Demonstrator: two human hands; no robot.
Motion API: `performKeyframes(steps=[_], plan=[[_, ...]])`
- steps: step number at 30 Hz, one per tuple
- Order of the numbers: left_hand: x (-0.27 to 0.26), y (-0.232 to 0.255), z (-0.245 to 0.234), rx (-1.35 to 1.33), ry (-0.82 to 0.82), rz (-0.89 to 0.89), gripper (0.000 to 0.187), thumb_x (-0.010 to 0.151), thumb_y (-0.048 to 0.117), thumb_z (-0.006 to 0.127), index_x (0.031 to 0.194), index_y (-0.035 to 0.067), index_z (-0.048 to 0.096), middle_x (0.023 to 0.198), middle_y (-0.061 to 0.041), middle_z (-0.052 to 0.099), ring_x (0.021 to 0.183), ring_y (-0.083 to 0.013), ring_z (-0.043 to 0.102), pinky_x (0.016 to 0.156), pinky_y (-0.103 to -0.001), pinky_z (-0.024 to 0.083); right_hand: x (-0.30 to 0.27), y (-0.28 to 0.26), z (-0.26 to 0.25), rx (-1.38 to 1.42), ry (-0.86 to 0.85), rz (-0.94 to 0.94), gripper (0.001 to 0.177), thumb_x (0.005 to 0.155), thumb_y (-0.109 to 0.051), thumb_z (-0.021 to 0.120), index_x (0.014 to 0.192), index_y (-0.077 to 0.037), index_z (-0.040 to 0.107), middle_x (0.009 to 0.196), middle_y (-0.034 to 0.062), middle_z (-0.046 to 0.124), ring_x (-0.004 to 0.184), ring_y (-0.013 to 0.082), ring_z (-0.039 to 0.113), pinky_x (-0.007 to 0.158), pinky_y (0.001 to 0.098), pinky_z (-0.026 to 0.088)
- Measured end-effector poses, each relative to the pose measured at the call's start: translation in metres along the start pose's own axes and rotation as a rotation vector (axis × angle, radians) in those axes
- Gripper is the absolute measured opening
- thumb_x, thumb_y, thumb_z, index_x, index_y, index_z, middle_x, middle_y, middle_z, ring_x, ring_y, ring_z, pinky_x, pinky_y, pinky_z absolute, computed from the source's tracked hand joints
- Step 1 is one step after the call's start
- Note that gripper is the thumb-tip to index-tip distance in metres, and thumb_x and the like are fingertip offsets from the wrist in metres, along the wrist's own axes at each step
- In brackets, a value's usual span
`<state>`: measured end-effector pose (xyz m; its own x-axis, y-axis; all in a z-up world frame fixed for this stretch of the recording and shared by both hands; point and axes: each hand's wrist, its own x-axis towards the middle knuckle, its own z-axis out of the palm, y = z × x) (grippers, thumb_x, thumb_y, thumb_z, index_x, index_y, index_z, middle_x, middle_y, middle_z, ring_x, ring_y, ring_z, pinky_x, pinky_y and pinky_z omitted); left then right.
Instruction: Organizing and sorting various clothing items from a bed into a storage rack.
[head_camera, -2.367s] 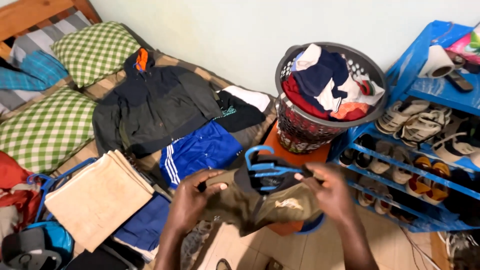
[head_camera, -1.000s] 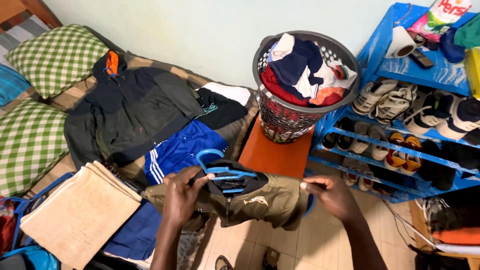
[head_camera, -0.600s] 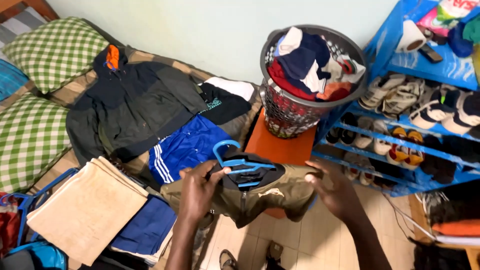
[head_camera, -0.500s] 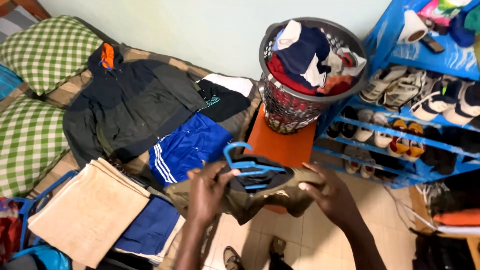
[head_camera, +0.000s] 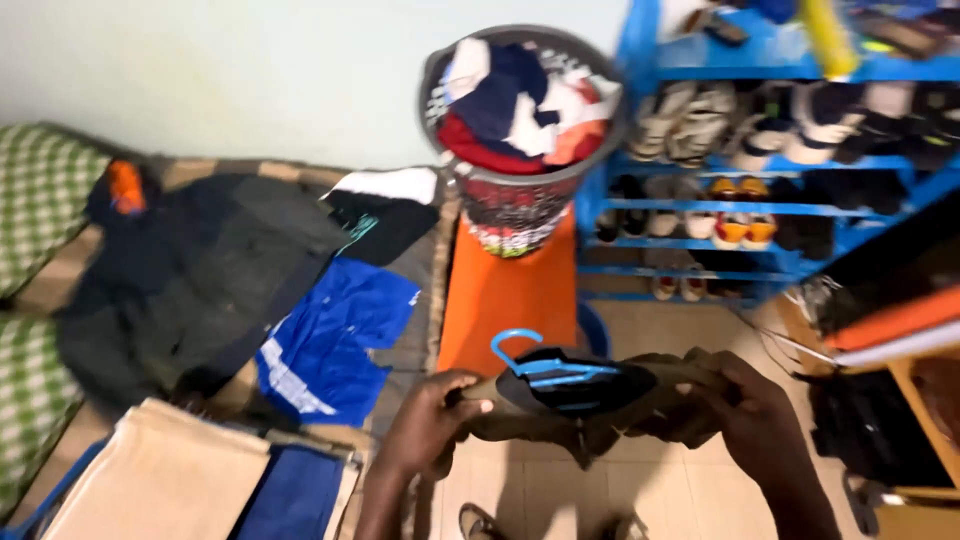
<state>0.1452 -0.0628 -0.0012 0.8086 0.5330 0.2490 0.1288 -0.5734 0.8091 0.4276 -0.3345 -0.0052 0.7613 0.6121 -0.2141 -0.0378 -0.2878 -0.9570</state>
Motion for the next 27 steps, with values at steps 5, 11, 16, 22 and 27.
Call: performKeyframes(steps=[5,11,16,22,27], plan=[[0.027,0.060,0.064,-0.404,-0.171,-0.552,0.030,0.082,0.016,0.077,0.107,-0.002,0.074,0.071,-0.008,0.072,0.045,-0.0149,0.059,0.043,-0.035,0.046,-0.006,0.013,-0.074,-0.295,0.266,-0.137,0.038,0.080,-0.011,0.080,0.114,0.000,0.070,0.093,0.0102,0.074,0.080,0.0195,0.072,0.068,0.0337,0.059],[0.058,0.093,0.173,-0.330,-0.106,-0.193,0.029,0.084,0.017,0.082,0.102,-0.004,0.075,0.081,-0.007,0.071,0.072,-0.0148,0.062,0.068,-0.033,0.053,-0.019,0.049,-0.176,-0.277,0.500,-0.253,0.036,0.079,-0.009,0.081,0.112,0.001,0.072,0.102,0.0093,0.072,0.091,0.0190,0.069,0.082,0.0317,0.054],[0.085,0.167,0.230,-0.196,-0.122,-0.235,0.030,0.080,0.024,0.082,0.102,0.004,0.075,0.086,-0.009,0.072,0.075,-0.0215,0.067,0.072,-0.033,0.054,-0.029,0.054,-0.229,-0.250,0.581,-0.150,0.034,0.083,-0.012,0.077,0.116,-0.003,0.073,0.104,0.0105,0.076,0.090,0.0215,0.071,0.082,0.0331,0.056],[0.117,0.229,0.291,0.032,-0.160,-0.394,0.032,0.080,0.031,0.080,0.107,0.015,0.078,0.097,-0.008,0.077,0.084,-0.0267,0.072,0.078,-0.037,0.054,-0.015,0.143,-0.303,-0.397,0.507,-0.228,0.054,0.088,-0.019,0.079,0.135,-0.001,0.060,0.131,0.0198,0.064,0.117,0.0300,0.061,0.095,0.0398,0.050],[0.143,0.191,0.363,0.104,-0.076,-0.150,0.037,0.078,0.034,0.080,0.106,0.011,0.075,0.106,-0.010,0.075,0.084,-0.0312,0.071,0.077,-0.038,0.055,-0.035,0.118,-0.308,-0.166,0.322,0.143,0.058,0.084,-0.033,0.074,0.136,-0.011,0.061,0.126,0.0100,0.071,0.115,0.0220,0.070,0.090,0.0368,0.062]])
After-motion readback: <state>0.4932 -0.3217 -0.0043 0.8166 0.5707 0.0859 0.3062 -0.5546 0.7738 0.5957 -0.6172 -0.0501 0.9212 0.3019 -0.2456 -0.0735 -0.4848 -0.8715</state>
